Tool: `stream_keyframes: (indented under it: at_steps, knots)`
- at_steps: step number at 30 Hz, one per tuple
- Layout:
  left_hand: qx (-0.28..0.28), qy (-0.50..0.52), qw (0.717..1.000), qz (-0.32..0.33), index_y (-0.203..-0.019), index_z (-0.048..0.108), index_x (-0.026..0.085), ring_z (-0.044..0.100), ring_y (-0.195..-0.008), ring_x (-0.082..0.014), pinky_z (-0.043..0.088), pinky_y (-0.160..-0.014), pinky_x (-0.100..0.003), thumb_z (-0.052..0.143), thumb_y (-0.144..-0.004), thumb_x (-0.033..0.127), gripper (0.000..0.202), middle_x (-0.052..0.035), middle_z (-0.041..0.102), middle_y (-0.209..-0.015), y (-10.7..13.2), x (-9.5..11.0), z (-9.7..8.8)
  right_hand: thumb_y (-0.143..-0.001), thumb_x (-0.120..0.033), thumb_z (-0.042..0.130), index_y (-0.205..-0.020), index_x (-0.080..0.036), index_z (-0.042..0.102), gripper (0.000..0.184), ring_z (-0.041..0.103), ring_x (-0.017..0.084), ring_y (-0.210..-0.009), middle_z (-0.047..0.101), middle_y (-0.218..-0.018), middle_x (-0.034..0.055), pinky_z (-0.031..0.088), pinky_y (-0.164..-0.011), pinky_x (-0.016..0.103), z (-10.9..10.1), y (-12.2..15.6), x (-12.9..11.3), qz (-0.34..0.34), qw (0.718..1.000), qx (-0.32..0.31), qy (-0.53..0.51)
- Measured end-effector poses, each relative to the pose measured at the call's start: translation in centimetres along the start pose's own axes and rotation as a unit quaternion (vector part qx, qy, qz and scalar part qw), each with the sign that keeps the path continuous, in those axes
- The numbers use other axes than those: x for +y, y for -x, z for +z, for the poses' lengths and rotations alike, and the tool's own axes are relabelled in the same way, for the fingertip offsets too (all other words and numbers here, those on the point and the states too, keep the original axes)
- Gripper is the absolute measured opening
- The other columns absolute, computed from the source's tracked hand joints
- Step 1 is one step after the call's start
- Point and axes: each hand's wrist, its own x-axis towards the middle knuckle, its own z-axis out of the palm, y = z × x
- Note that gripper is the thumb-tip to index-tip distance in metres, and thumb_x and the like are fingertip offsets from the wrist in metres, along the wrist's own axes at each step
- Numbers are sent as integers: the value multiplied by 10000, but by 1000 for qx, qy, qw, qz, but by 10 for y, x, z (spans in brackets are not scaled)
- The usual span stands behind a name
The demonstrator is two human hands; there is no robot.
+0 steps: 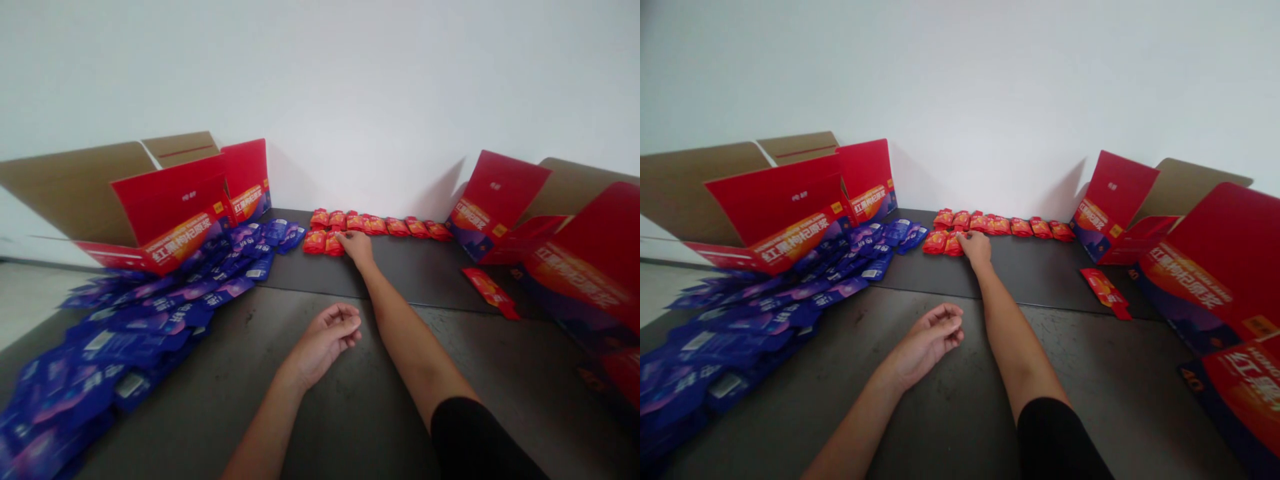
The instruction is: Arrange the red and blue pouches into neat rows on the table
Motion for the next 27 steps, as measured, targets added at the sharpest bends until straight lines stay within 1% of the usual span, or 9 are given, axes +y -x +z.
stream_keyframes:
  at_steps: [3,8,12,15,18,21,24,27]
  knots:
    - [1,-4,1000,3,-940,670,156,612,-700,-87,442,-677,-222,856,-734,278,304,15,599,-809,0,0,0,-884,-603,585,-1204,-185,739,548,680,267,-1112,735,-1190,128,473,-936,296,2,2,0,2,1000,12,-14]
    - [6,-4,1000,2,-936,670,158,610,-700,-91,443,-680,-224,860,-728,268,302,15,602,-800,-1,-1,-1,-887,-638,568,-1208,-181,729,581,686,271,-1097,743,-1158,137,477,-933,306,5,3,1,-1,1000,23,-15]
    - [3,-5,1000,0,-941,670,164,612,-710,-96,444,-686,-226,853,-737,264,291,16,602,-793,0,-1,-1,-918,-696,483,-1192,-162,727,648,689,273,-1085,745,-1123,162,475,-937,314,5,3,2,-15,999,31,-11]
    - [3,-8,1000,-1,-942,672,164,611,-711,-96,444,-687,-226,850,-740,263,287,16,602,-792,0,-1,-1,-953,-692,417,-1141,-161,744,651,700,274,-1048,752,-1079,171,483,-923,320,2,6,1,-34,999,32,-7]
    - [2,-8,1000,1,-943,670,166,613,-714,-96,443,-687,-226,848,-742,264,285,15,604,-796,0,-1,-2,-970,-677,388,-1120,-172,749,639,708,273,-1018,758,-1046,164,493,-912,328,-2,10,4,-41,998,41,-13]
    - [-1,-10,1000,2,-948,670,168,614,-722,-96,444,-696,-228,841,-751,258,276,15,603,-803,0,-1,-2,-982,-613,429,-1145,-188,744,554,707,255,-1027,762,-1059,137,491,-932,321,-5,13,11,-41,998,48,-29]
    - [-2,-11,1000,2,-946,670,169,613,-725,-97,443,-701,-229,841,-750,252,273,16,602,-805,0,-1,-2,-962,-453,539,-1192,-204,732,389,704,213,-1041,762,-1102,93,478,-965,279,-6,15,15,-39,997,41,-45]
    - [-5,-10,1000,3,-943,668,169,611,-724,-97,441,-699,-229,839,-751,245,269,16,601,-796,0,-1,-2,-932,-372,574,-1225,-220,721,362,708,197,-1031,768,-1092,69,483,-963,265,-8,17,15,-28,997,30,-59]
